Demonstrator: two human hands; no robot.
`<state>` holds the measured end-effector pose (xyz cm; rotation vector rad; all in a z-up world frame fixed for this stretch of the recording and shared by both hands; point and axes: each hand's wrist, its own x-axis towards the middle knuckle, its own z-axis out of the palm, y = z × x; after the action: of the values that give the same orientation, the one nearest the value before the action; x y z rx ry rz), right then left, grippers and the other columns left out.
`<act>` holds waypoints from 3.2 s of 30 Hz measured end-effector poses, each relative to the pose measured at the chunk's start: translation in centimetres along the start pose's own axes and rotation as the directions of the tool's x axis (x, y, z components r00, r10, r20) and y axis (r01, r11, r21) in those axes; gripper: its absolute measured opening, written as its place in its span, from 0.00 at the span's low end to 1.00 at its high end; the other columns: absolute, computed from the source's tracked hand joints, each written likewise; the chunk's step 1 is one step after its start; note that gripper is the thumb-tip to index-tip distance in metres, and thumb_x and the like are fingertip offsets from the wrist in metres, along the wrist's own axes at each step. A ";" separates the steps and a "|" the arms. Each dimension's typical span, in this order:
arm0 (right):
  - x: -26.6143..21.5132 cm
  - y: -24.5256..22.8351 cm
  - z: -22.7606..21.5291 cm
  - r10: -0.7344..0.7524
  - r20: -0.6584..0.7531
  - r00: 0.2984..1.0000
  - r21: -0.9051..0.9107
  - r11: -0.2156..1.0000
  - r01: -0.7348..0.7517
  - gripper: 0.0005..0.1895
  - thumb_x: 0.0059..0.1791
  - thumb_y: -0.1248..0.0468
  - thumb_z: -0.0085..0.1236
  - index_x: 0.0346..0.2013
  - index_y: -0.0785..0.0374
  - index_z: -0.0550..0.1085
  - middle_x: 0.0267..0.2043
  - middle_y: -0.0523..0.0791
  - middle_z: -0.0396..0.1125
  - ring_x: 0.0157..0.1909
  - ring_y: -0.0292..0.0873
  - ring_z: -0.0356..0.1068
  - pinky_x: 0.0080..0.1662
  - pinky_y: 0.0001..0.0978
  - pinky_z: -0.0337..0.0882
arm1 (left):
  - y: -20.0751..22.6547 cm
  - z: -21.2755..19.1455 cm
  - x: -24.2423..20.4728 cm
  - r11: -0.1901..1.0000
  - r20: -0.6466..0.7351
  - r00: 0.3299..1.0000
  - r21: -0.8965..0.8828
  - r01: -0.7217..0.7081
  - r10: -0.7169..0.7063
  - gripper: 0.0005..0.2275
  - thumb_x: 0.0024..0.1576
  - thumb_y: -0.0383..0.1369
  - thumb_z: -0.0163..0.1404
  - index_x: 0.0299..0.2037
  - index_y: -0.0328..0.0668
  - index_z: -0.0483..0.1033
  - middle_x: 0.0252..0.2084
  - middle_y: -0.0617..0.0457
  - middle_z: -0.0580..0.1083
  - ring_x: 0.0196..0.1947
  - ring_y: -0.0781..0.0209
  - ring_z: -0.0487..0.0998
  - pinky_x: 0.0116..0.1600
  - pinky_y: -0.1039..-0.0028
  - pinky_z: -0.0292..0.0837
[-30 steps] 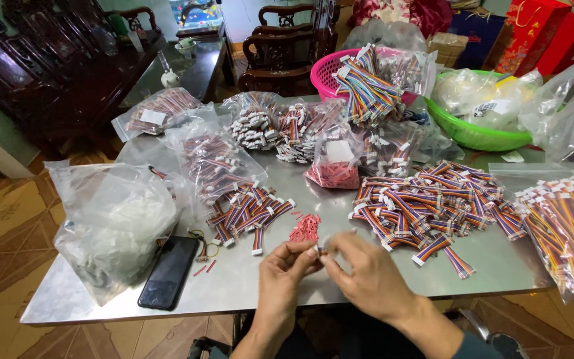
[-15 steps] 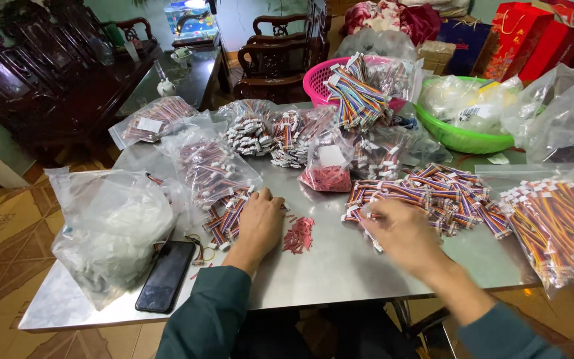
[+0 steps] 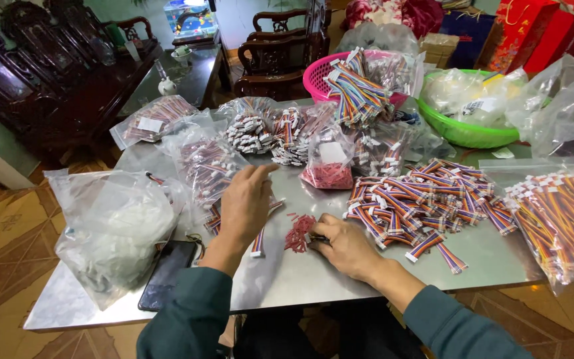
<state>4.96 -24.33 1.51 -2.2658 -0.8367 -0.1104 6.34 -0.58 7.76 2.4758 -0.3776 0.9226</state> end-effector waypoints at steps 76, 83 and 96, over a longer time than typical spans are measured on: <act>-3.8 -1.1 -7.6 0.016 -0.101 0.995 -0.285 0.957 -0.044 0.10 0.50 0.52 0.55 0.42 0.49 0.77 0.46 0.37 0.76 0.39 0.43 0.78 0.41 0.41 0.75 | 7.6 1.6 -6.5 0.550 0.376 0.819 -0.609 0.571 -0.434 0.06 0.57 0.31 0.55 0.41 0.46 0.84 0.27 0.60 0.78 0.27 0.72 0.74 0.35 0.79 0.72; -3.0 0.3 -8.3 0.055 -0.380 0.923 -0.187 0.973 -0.135 0.11 0.44 0.66 0.64 0.42 0.60 0.78 0.39 0.52 0.75 0.45 0.57 0.77 0.48 0.48 0.75 | -2.0 9.2 -4.2 0.933 0.269 0.945 0.350 0.083 -0.185 0.12 0.55 0.37 0.57 0.48 0.50 0.79 0.41 0.55 0.74 0.45 0.52 0.80 0.42 0.66 0.82; 0.3 3.2 0.8 0.106 -0.086 0.991 -0.099 0.988 -0.115 0.05 0.45 0.63 0.64 0.35 0.51 0.79 0.35 0.45 0.70 0.42 0.55 0.76 0.45 0.46 0.75 | 0.7 4.7 -3.3 0.962 0.156 0.987 0.263 -0.066 0.024 0.09 0.55 0.27 0.52 0.44 0.54 0.74 0.35 0.58 0.75 0.42 0.54 0.79 0.41 0.69 0.77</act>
<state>6.96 -25.35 -0.86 -2.3828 -0.6752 -0.1974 6.13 -3.26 2.65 2.8071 -0.3826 0.8534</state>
